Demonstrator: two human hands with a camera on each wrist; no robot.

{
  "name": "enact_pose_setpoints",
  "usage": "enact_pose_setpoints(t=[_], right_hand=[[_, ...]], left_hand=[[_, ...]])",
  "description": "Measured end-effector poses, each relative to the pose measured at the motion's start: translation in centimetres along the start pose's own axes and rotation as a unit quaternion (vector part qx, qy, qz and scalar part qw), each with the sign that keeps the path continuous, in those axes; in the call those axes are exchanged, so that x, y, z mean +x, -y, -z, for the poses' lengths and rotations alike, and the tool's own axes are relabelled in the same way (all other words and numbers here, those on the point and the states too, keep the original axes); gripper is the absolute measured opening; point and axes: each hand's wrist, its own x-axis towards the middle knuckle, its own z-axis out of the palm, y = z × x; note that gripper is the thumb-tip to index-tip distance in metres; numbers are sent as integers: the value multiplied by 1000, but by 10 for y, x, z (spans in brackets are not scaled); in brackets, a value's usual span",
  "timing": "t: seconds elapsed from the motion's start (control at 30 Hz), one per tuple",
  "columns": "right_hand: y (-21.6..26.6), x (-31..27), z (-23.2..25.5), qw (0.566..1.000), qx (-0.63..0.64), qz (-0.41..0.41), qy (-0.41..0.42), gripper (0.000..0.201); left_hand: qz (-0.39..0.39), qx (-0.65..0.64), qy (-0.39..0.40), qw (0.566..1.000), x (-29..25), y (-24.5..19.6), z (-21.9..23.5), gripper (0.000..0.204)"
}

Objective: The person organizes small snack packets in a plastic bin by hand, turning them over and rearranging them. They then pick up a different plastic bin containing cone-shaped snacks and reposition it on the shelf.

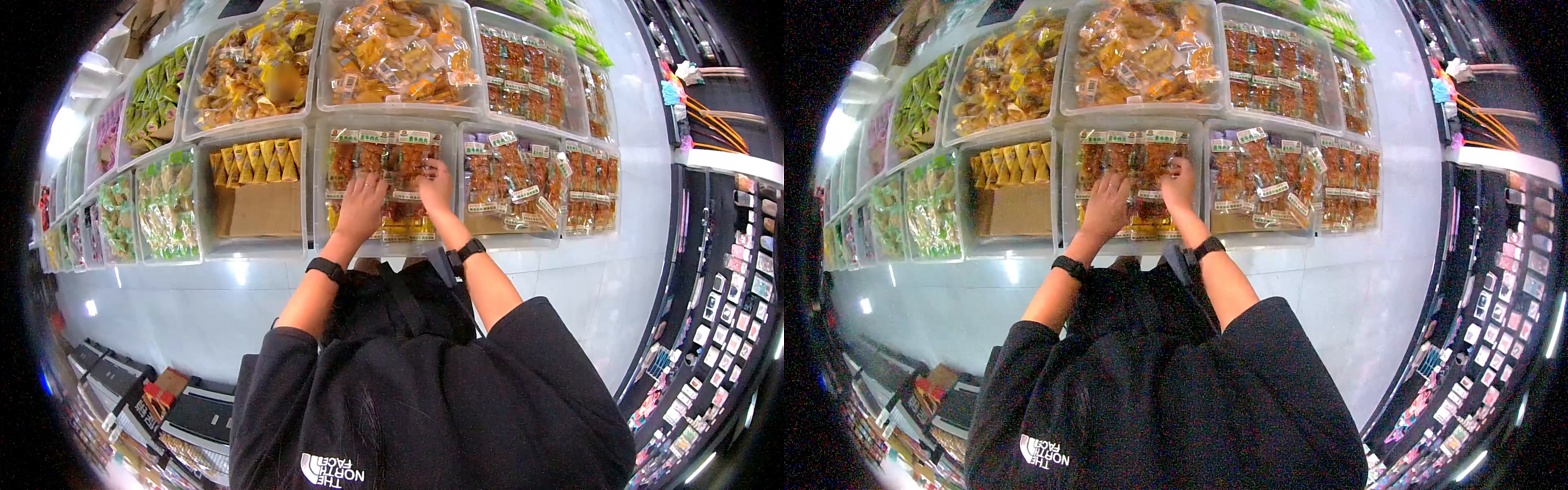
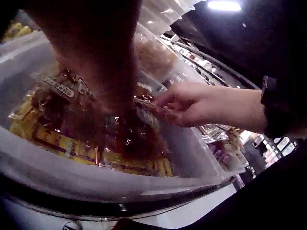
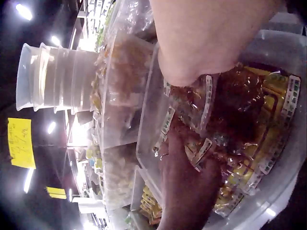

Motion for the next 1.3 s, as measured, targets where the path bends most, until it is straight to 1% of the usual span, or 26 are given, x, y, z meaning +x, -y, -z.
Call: enact_pose_setpoints(t=[0.17,0.27,0.33,0.4,0.47,0.53,0.6,0.63,0.67,0.7,0.73,0.77,0.8,0.87,0.9,0.93,0.97,1.0,1.03,1.1,1.13,1.17,1.2,1.23,1.27,1.3], right_hand=[[-6,-3,10,998,-66,9,-1,38],[11,-8,14,991,-133,-2,13,39],[9,-12,11,987,-158,-5,17,40],[11,-19,10,980,-170,101,-30,41],[17,-31,11,976,-180,120,-33,41],[24,-46,11,971,-188,143,-36,41],[27,-56,6,984,-110,141,9,48],[29,-54,-2,994,16,24,101,49],[30,-51,-7,994,19,26,101,49],[40,-49,-7,926,263,-166,212,47],[48,-47,-9,754,476,-339,300,45],[55,-42,-16,707,520,-343,334,42],[55,-36,-24,706,520,-343,336,42],[55,-30,-40,719,546,-290,318,38],[73,-33,-39,744,524,-328,253,34],[67,-31,-45,743,523,-331,254,34],[61,-25,-52,827,441,-270,220,28],[58,-20,-57,896,351,-201,184,23],[54,-17,-60,924,310,-158,157,32],[44,-13,-61,946,249,-134,155,34],[36,-9,-62,964,193,-107,147,37],[-5,8,-79,980,137,-55,133,40],[-1,10,-74,980,132,-53,142,40],[7,9,-67,980,114,-65,152,40],[15,9,-61,979,96,-78,160,41],[14,12,-63,979,106,-61,162,42]], left_hand=[[-36,61,42,997,-2,11,0,31],[-48,64,8,997,-2,13,1,25],[-27,39,-76,996,-3,11,8,19],[-3,15,-106,994,-2,12,15,16],[23,-9,-138,990,-2,12,21,13],[105,-149,-224,957,-1,12,30,10],[119,-194,-272,935,3,15,36,11],[192,-256,-310,895,5,10,40,9],[262,-315,-343,845,6,4,44,7],[295,-396,-338,801,7,-3,52,7],[293,-395,-338,802,4,-2,47,7],[278,-480,-357,752,2,0,39,9],[261,-559,-373,693,-2,1,34,10],[287,-568,-354,685,-7,-12,37,9],[315,-635,-354,611,-10,-14,27,10],[338,-694,-351,530,-15,-14,18,11],[371,-669,-310,565,-24,-11,12,14],[371,-669,-313,562,-26,-12,13,14],[407,-663,-264,570,-28,-14,13,14],[451,-652,-183,581,-35,-3,-7,18],[455,-652,-190,576,-35,0,-18,18],[443,-669,-187,567,-32,0,-26,21],[430,-686,-185,557,-31,0,-30,25],[420,-668,-168,591,-34,2,-32,32],[426,-668,-175,585,-36,2,-33,32],[413,-641,-171,624,-36,1,-35,34]])
